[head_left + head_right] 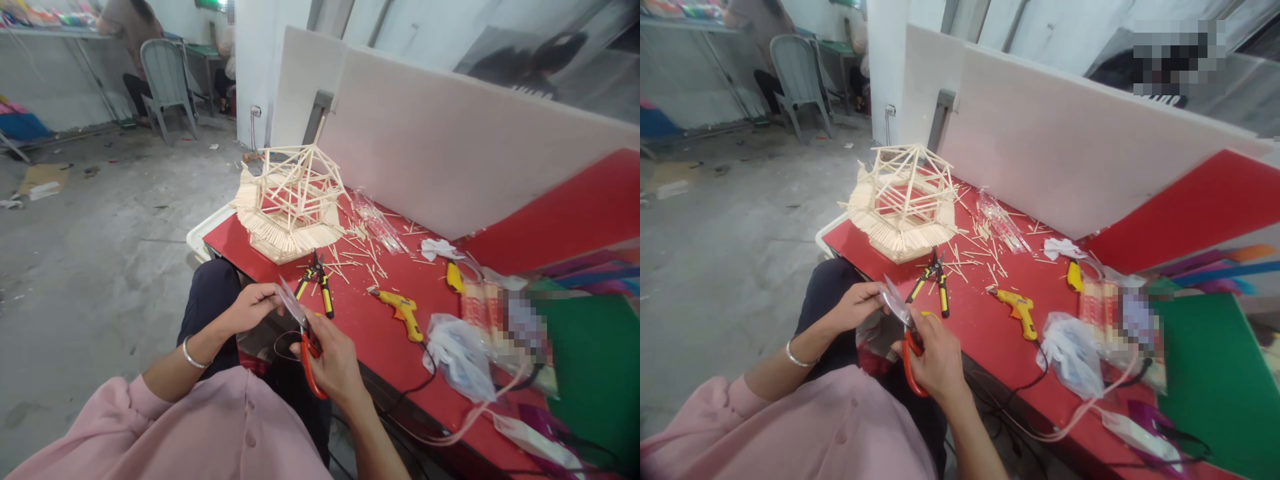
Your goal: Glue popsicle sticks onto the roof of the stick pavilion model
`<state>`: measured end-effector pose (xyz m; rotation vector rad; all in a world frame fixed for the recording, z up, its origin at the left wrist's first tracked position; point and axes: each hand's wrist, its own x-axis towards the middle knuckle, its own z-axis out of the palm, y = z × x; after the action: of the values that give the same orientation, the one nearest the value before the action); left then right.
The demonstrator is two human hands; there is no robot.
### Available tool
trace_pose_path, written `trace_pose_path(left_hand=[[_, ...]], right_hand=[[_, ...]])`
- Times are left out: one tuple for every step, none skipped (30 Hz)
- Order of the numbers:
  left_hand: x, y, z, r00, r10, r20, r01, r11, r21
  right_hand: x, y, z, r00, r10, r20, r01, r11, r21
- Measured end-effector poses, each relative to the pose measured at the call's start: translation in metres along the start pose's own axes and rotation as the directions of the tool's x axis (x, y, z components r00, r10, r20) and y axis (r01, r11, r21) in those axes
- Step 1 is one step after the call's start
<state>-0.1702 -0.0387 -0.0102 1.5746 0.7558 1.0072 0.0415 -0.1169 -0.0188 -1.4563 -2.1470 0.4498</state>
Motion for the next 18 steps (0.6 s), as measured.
trace_pose_path(left_hand=[[0.0002, -0.0008, 0.0000, 1.000, 0.000, 0.003, 0.000, 1.000, -0.014], [0.0003, -0.0017, 0.0000, 1.000, 0.000, 0.008, 0.000, 1.000, -0.023], [0.0004, -0.0026, 0.0001, 1.000, 0.003, 0.015, -0.002, 1.000, -0.027], [0.0004, -0.0033, 0.0002, 1.000, 0.007, 0.023, -0.007, 1.000, -0.027], [0.0004, -0.0038, 0.0003, 0.999, 0.012, 0.030, -0.011, 1.000, -0.025], [0.0004, -0.0041, 0.0003, 0.999, 0.015, 0.035, -0.014, 1.000, -0.023], [0.0005, -0.0041, 0.0003, 0.999, 0.015, 0.037, -0.015, 1.000, -0.022], [0.0006, -0.0039, 0.0003, 0.999, 0.012, 0.039, -0.012, 1.000, -0.023], [0.0007, -0.0035, 0.0003, 0.999, 0.006, 0.040, -0.005, 1.000, -0.024], [0.0008, -0.0030, 0.0004, 0.999, -0.005, 0.043, 0.006, 1.000, -0.024], [0.0010, -0.0024, 0.0004, 0.999, -0.015, 0.047, 0.016, 1.000, -0.024], [0.0012, -0.0019, 0.0005, 0.998, -0.023, 0.051, 0.024, 0.999, -0.022], [0.0013, -0.0015, 0.0006, 0.998, -0.031, 0.053, 0.032, 0.999, -0.017], [0.0014, -0.0011, 0.0009, 0.998, -0.038, 0.051, 0.039, 0.999, -0.008], [0.0015, -0.0009, 0.0013, 0.998, -0.046, 0.049, 0.046, 0.999, 0.003], [0.0015, -0.0007, 0.0018, 0.997, -0.053, 0.049, 0.053, 0.999, 0.013], [0.0014, -0.0006, 0.0024, 0.997, -0.061, 0.047, 0.060, 0.998, 0.021], [0.0012, -0.0006, 0.0031, 0.997, -0.072, 0.043, 0.071, 0.997, 0.022]], right_hand=[[0.0002, -0.0005, -0.0010, 1.000, 0.002, -0.002, -0.002, 0.999, -0.032], [0.0004, -0.0009, -0.0019, 1.000, 0.004, -0.006, -0.004, 0.998, -0.060], [0.0004, -0.0013, -0.0026, 1.000, 0.003, -0.010, -0.004, 0.997, -0.078], [0.0005, -0.0017, -0.0030, 1.000, -0.002, -0.013, 0.001, 0.996, -0.085], [0.0005, -0.0020, -0.0033, 1.000, -0.010, -0.018, 0.008, 0.996, -0.087], [0.0005, -0.0023, -0.0035, 1.000, -0.018, -0.024, 0.016, 0.996, -0.089], [0.0006, -0.0027, -0.0036, 0.999, -0.023, -0.034, 0.020, 0.995, -0.096], [0.0009, -0.0030, -0.0036, 0.999, -0.028, -0.046, 0.023, 0.994, -0.107], [0.0011, -0.0034, -0.0036, 0.998, -0.031, -0.057, 0.024, 0.993, -0.118], [0.0015, -0.0036, -0.0035, 0.997, -0.036, -0.064, 0.028, 0.992, -0.123], [0.0018, -0.0037, -0.0032, 0.997, -0.042, -0.070, 0.033, 0.992, -0.122], [0.0021, -0.0037, -0.0028, 0.996, -0.048, -0.074, 0.039, 0.992, -0.118], [0.0022, -0.0034, -0.0021, 0.996, -0.054, -0.078, 0.045, 0.992, -0.114], [0.0020, -0.0028, -0.0014, 0.995, -0.060, -0.081, 0.051, 0.993, -0.111], [0.0014, -0.0019, -0.0007, 0.994, -0.065, -0.084, 0.056, 0.993, -0.108], [0.0003, -0.0005, -0.0002, 0.994, -0.068, -0.083, 0.059, 0.993, -0.105], [-0.0014, 0.0013, -0.0002, 0.995, -0.063, -0.080, 0.055, 0.993, -0.105], [-0.0036, 0.0036, -0.0009, 0.996, -0.044, -0.079, 0.036, 0.993, -0.108]])
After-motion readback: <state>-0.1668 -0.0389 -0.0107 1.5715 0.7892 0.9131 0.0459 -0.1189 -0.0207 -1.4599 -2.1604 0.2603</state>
